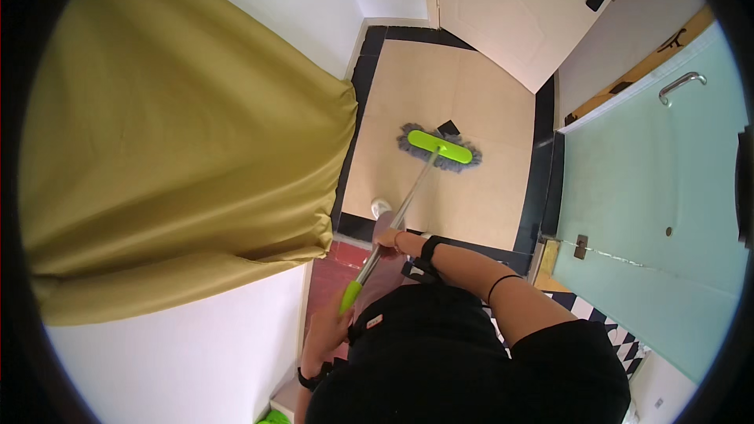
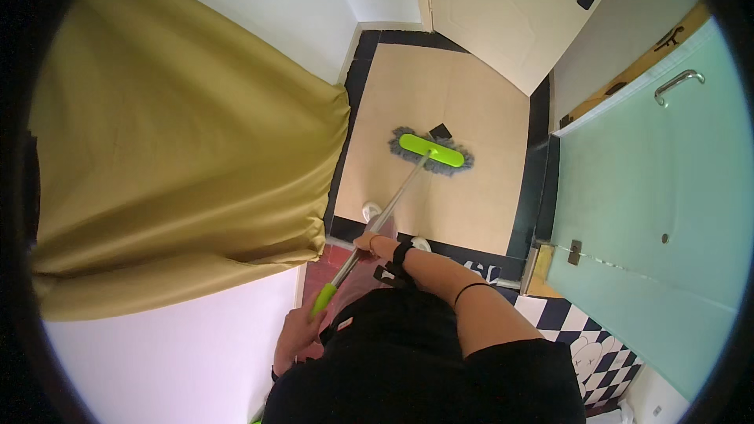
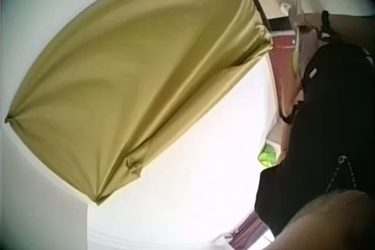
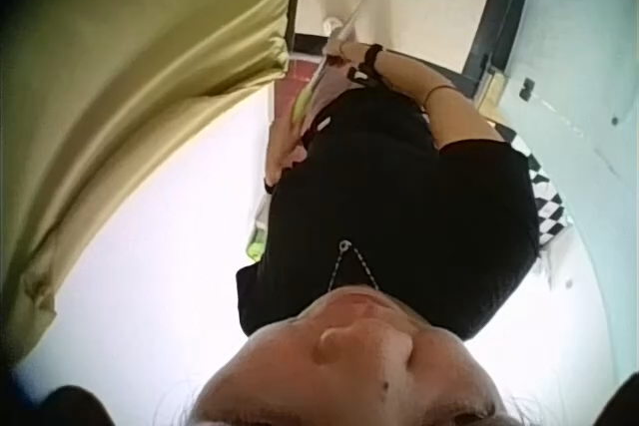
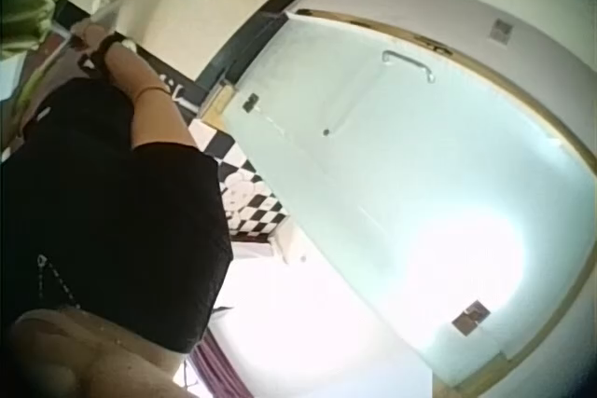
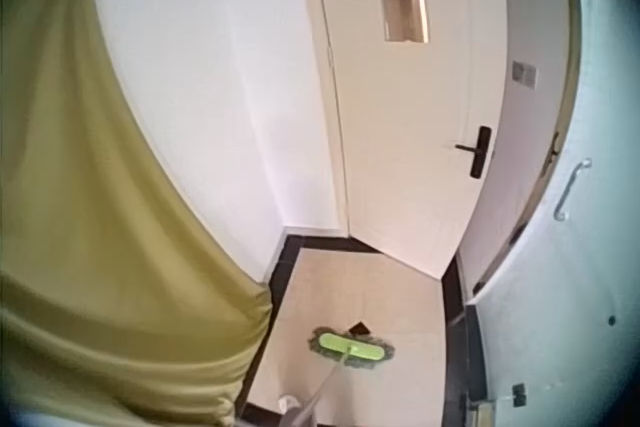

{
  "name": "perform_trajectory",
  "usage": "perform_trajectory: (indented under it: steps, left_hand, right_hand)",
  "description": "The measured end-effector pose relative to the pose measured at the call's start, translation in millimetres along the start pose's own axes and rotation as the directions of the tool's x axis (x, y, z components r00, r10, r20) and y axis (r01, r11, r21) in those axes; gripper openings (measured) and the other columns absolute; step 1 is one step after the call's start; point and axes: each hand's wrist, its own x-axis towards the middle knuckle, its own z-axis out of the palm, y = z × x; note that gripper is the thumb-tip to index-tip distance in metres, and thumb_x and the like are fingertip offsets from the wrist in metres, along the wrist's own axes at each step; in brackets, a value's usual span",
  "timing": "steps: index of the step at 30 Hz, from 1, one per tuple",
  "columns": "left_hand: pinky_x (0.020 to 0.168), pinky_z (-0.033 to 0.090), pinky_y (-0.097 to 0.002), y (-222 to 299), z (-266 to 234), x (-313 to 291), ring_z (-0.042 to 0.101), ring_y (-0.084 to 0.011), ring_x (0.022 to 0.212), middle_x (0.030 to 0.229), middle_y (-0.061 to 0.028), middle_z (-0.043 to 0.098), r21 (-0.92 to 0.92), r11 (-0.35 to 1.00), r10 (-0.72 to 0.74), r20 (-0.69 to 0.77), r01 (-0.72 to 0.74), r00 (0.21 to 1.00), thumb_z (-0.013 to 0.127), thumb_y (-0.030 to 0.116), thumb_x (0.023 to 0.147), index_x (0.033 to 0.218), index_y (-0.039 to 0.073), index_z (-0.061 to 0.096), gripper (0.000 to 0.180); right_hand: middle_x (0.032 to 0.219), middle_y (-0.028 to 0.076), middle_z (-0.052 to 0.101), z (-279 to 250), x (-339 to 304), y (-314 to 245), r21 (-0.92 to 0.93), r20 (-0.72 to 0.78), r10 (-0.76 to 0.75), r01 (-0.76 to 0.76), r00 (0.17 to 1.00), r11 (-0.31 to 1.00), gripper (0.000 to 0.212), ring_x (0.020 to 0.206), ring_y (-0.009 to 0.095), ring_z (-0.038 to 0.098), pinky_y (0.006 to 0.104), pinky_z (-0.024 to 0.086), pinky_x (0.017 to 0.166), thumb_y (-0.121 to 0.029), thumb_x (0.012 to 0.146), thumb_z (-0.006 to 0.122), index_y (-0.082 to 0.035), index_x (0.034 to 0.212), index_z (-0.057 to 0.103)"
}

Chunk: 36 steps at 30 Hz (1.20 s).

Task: Mopping the floor of a bedroom using a spray mop.

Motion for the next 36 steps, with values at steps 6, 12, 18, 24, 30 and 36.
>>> perform_trajectory:
  steps: [6,12,18,24,30,36]
  left_hand:
    - [0.049,0.046,-0.0358,14.1,-22.0,53.4,0.059,-0.0269,0.049,0.070,-0.0183,0.059,0.161,0.967,0.208,-0.058,-0.196,0.976,0.050,0.017,0.081,0.118,0.008,0.041,0.039]
    - [0.055,0.043,-0.0427,22.2,-67.4,129.9,0.056,-0.0380,0.063,0.071,-0.0220,0.057,0.134,0.942,0.312,-0.017,-0.307,0.950,0.050,0.021,0.082,0.118,0.005,0.040,0.041]
    - [0.058,0.043,-0.0448,43.4,-98.1,194.1,0.056,-0.0388,0.067,0.070,-0.0235,0.057,0.216,0.910,0.359,0.020,-0.355,0.933,0.051,0.023,0.080,0.121,0.003,0.038,0.047]
    - [0.060,0.045,-0.0412,85.7,-115.5,219.8,0.059,-0.0343,0.066,0.069,-0.0227,0.057,0.282,0.888,0.361,0.059,-0.362,0.931,0.051,0.028,0.081,0.128,0.011,0.034,0.053]
    - [0.058,0.045,-0.0421,23.4,-184.5,226.9,0.059,-0.0319,0.060,0.064,-0.0211,0.057,0.302,0.909,0.262,0.120,-0.287,0.957,0.049,0.025,0.083,0.126,0.009,0.034,0.048]
    - [0.054,0.042,-0.0456,-4.4,-210.9,183.0,0.056,-0.0375,0.064,0.069,-0.0217,0.057,0.213,0.940,0.265,0.034,-0.266,0.964,0.051,0.016,0.081,0.117,0.006,0.038,0.039]
  right_hand:
    - [0.055,0.010,0.055,-32.1,30.1,-63.7,-0.206,-0.124,-0.168,0.140,0.978,0.968,0.017,0.044,0.020,0.055,0.0347,0.044,0.040,-0.016,0.073,0.049,-0.002,0.067,0.057]
    - [0.057,0.011,0.055,-50.1,5.7,-152.1,-0.030,-0.153,-0.075,0.071,0.985,0.997,0.023,0.045,0.021,0.055,0.0322,0.046,0.038,-0.013,0.078,0.041,0.002,0.068,0.054]
    - [0.054,0.011,0.052,-93.0,12.1,-204.9,0.042,-0.263,-0.188,0.206,0.946,0.978,0.022,0.043,0.020,0.052,0.0318,0.043,0.036,-0.015,0.077,0.042,0.001,0.064,0.051]
    - [0.055,0.012,0.051,-114.1,1.7,-230.4,0.143,-0.432,-0.167,0.250,0.886,0.958,0.024,0.041,0.021,0.050,0.0319,0.040,0.036,-0.018,0.077,0.043,0.002,0.064,0.049]
    - [0.056,0.012,0.052,-40.4,47.5,-246.4,0.216,-0.397,-0.167,0.268,0.903,0.939,0.028,0.042,0.022,0.051,0.0342,0.045,0.039,-0.020,0.080,0.041,0.002,0.064,0.052]
    - [0.055,0.012,0.054,9.8,48.2,-239.0,0.089,-0.271,-0.030,0.056,0.962,0.994,0.031,0.040,0.020,0.053,0.0314,0.047,0.036,-0.023,0.080,0.046,0.003,0.064,0.055]
